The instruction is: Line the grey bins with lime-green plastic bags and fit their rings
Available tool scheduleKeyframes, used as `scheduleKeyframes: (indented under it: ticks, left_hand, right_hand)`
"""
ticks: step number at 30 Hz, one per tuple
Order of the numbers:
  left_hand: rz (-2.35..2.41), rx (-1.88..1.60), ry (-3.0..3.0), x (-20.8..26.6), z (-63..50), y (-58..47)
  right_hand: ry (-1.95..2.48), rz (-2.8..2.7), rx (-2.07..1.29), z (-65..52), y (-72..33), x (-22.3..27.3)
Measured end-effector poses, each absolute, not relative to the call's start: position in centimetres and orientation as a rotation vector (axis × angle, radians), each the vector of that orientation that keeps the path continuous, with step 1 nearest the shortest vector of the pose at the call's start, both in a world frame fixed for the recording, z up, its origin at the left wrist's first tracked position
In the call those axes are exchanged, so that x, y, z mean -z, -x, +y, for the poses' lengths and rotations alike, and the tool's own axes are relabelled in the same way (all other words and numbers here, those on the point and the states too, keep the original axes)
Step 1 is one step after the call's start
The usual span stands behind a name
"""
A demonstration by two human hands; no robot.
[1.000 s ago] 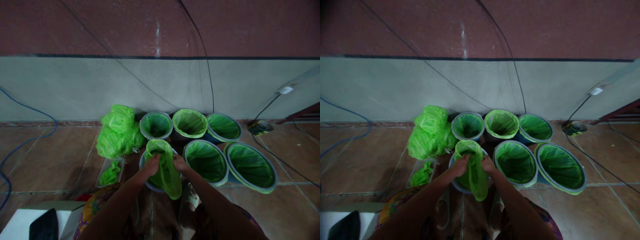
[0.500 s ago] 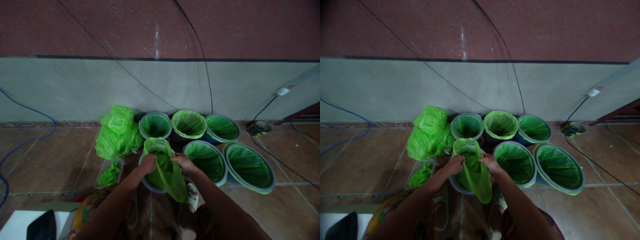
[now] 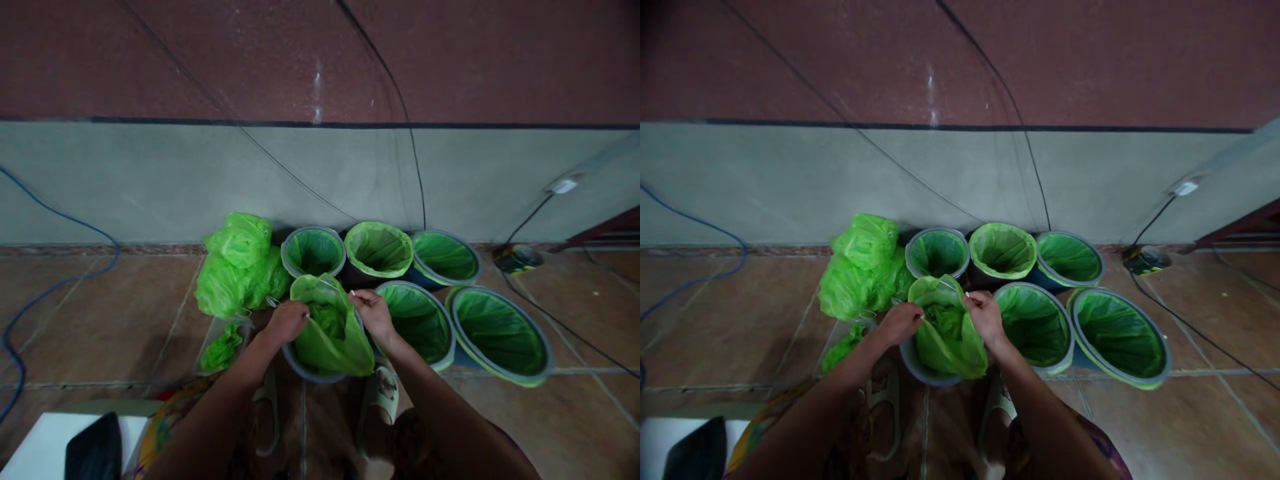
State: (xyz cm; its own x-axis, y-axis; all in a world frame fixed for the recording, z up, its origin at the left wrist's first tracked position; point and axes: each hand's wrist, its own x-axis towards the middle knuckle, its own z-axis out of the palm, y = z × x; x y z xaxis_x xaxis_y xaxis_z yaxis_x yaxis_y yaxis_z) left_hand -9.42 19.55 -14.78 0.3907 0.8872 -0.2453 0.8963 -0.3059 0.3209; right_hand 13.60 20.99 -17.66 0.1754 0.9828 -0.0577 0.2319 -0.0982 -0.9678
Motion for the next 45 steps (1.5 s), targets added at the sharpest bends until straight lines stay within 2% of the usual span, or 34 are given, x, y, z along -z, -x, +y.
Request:
scheduleKeyframes:
  ticks: [3, 9, 13, 19, 24, 26, 32, 42, 45]
  left_hand:
    - [1.553, -0.145, -2.209, 12.8, 19.8, 9.5]
    - [1.274, -0.947, -1.765, 8.3, 19.9, 9.0]
    - [1.191, -1.145, -1.382, 7.2, 20.0, 8.0]
    - [1.014, -1.089, -1.298, 7.8, 20.3, 5.7]
    - [1.344, -1.019, -1.356, 10.8, 21.4, 5.3]
    - [1.455, -0.908, -1.408, 12.4, 21.4, 5.2]
    - [1.164, -0.540, -1.485, 15.2, 19.7, 3.7]
    - [1.530, -0.706, -1.084, 16.2, 20.5, 3.3]
    - [1.540, -0.718, -1.069, 16.6, 20.2, 2.5]
  right_hand:
    - [1.376, -1.186, -0.973, 21.3, -13.2, 15.2]
    - [0.990, -0.917, -1.418, 20.4, -12.7, 8.5]
    - [0.985, -0.949, -1.578, 19.8, -12.0, 7.7]
    - [1.012, -1.216, -1.724, 19.1, -8.4, 11.0]
    - [1.066, -1.018, -1.663, 19.8, -8.6, 11.8]
    - [1.074, -0.937, -1.647, 20.3, -9.4, 11.4]
    - [1.076, -0.878, -1.625, 21.1, -10.8, 10.7]
    - [1.448, -0.949, -1.195, 21.5, -11.6, 13.1]
    - [1.450, -0.961, -1.217, 20.7, -10.5, 12.6]
